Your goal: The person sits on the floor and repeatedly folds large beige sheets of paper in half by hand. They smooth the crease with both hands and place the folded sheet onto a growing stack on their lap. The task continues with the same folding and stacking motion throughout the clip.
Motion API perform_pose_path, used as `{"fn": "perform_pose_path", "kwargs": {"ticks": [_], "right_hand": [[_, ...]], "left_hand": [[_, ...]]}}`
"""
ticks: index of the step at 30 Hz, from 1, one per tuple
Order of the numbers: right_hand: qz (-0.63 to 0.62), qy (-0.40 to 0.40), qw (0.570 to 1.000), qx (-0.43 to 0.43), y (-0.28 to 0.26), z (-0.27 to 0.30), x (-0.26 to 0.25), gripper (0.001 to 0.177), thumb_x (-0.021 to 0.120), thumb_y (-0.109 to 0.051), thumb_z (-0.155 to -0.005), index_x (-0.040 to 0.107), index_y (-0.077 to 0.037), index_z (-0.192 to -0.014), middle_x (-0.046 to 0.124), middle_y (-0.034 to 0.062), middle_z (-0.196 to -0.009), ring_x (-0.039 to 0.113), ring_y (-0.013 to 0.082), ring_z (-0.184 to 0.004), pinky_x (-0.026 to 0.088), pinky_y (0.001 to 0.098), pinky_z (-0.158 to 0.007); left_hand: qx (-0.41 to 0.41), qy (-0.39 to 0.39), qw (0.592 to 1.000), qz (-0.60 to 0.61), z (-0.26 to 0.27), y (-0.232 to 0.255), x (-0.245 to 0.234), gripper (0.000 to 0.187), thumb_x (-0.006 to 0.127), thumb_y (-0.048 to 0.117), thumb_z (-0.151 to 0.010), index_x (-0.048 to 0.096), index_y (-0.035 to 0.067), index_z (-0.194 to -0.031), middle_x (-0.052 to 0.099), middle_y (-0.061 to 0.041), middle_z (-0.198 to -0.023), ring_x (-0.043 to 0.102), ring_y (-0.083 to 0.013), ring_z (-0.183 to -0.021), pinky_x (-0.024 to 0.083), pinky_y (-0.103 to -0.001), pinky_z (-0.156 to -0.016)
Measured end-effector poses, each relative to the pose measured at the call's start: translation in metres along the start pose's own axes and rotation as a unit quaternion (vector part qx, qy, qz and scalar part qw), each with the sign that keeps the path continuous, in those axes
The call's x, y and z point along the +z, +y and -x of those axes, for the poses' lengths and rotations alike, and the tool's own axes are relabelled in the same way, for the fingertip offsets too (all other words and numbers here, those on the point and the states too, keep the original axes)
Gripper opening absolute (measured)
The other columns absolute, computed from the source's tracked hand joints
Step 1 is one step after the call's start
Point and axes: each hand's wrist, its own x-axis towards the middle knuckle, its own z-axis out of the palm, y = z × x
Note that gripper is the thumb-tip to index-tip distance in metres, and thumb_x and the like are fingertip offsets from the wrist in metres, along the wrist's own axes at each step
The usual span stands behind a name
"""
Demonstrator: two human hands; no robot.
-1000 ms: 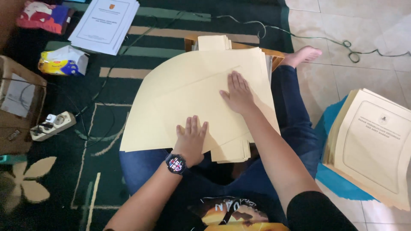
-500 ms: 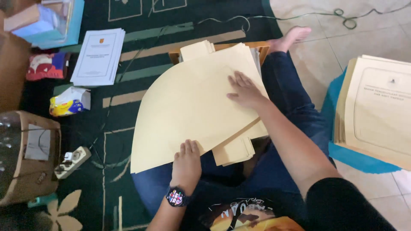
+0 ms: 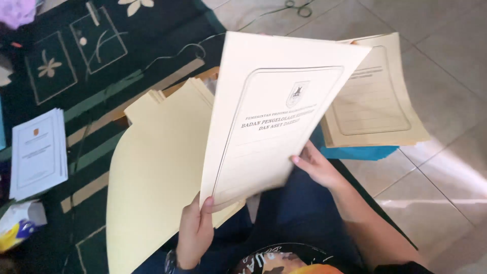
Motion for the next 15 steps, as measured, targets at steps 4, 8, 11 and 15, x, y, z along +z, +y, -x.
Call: {"fn": "perform_pose_path", "kwargs": {"ticks": [4,8,11,15], "right_hand": [[0.074,0.105,0.992,-0.006,-0.04,0.018,-0.025,0.065,0.057,-0.007,-0.095,0.034,-0.001,-0.156,0.054,0.0179,-0.149,0.055,0.0268,-0.131,0.045,0.0388,-0.11],[0.224,0.298,0.927,-0.038,-0.088,0.032,-0.067,0.046,0.06,0.003,-0.096,0.046,0.009,-0.14,0.064,0.0166,-0.109,0.058,0.0153,-0.078,0.049,0.0251,-0.067],[0.337,0.357,0.87,-0.039,-0.126,0.036,-0.106,0.049,0.061,0.007,-0.096,0.051,0.011,-0.143,0.068,0.0209,-0.111,0.061,0.0206,-0.083,0.048,0.0292,-0.068],[0.411,0.371,0.832,0.031,-0.138,0.028,-0.169,0.052,0.056,0.004,-0.091,0.058,0.004,-0.143,0.07,0.0196,-0.123,0.066,0.0258,-0.096,0.05,0.0334,-0.079]], "left_hand": [[0.018,-0.043,0.993,0.105,-0.036,0.008,0.076,0.033,0.046,0.02,-0.102,0.069,-0.003,-0.107,0.08,-0.012,-0.085,0.071,-0.0187,-0.066,0.056,-0.03,-0.062],[-0.002,-0.052,0.988,0.143,-0.075,0.04,0.152,0.036,0.047,0.03,-0.104,0.066,0.0,-0.107,0.069,-0.008,-0.082,0.062,-0.0179,-0.068,0.05,-0.031,-0.064],[0.019,-0.082,0.982,0.169,-0.109,0.06,0.217,0.028,0.051,0.026,-0.103,0.062,0.001,-0.108,0.065,-0.008,-0.079,0.059,-0.0167,-0.062,0.048,-0.03,-0.058],[0.067,-0.1,0.984,0.127,-0.159,0.039,0.324,0.053,0.055,0.014,-0.093,0.042,-0.001,-0.142,0.069,-0.025,-0.117,0.073,-0.0364,-0.092,0.06,-0.04,-0.076]]}}
